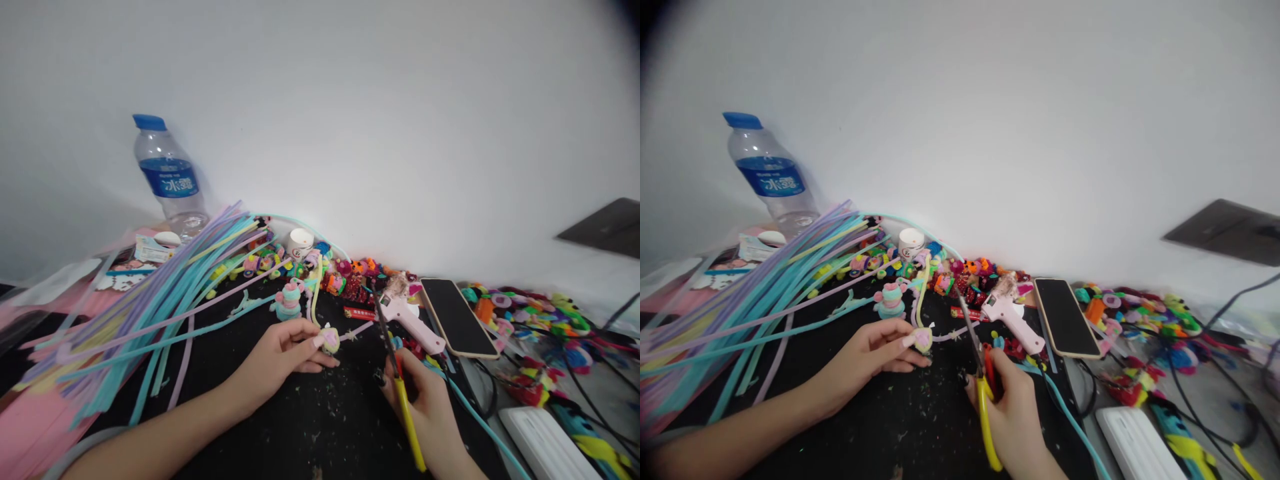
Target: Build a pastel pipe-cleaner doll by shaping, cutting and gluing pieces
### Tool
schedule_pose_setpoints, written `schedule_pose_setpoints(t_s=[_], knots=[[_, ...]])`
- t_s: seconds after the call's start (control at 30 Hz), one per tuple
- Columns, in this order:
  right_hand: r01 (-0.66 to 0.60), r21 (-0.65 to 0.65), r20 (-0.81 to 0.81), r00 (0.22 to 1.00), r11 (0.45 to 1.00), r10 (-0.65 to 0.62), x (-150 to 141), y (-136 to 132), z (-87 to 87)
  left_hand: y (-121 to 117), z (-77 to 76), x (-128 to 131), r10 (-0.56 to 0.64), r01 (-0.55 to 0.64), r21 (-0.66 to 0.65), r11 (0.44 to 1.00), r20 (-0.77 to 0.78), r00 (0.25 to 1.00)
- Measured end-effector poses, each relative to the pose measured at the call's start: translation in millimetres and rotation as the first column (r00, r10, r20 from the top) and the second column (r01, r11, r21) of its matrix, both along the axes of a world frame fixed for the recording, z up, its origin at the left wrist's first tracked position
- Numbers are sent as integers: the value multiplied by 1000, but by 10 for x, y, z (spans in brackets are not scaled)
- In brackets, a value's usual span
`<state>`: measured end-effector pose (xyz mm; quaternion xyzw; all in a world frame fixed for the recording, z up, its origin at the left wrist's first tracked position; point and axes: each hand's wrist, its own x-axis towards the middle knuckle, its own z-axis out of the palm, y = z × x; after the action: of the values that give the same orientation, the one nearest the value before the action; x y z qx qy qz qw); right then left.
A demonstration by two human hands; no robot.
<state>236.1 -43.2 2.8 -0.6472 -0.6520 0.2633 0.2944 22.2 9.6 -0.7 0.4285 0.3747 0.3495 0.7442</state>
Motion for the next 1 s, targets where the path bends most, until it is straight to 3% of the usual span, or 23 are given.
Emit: schedule_pose_setpoints(t_s=[0.1, 0.23, 0.4, 0.67, 1.0], knots=[[28, -26, -237, 971, 999, -34, -50, 2, -19, -47, 9, 31, -102, 103, 21, 994, -52, 993], [-40, -93, -458, 889, 995, -7, -155, 3, -23, -126, -12, 81, -220, 226, 57, 972, -99, 971], [-44, -104, -431, 902, 994, -5, -236, -8, 4, -167, -37, 123, -245, 254, 57, 966, -126, 961], [-15, -72, -387, 922, 997, -14, -249, -45, -34, -91, -71, 124, -179, 174, -111, 979, -37, 983], [-61, -71, -408, 912, 996, 27, -214, -27, -54, -60, -23, 103, -141, 137, -80, 987, -50, 989]])
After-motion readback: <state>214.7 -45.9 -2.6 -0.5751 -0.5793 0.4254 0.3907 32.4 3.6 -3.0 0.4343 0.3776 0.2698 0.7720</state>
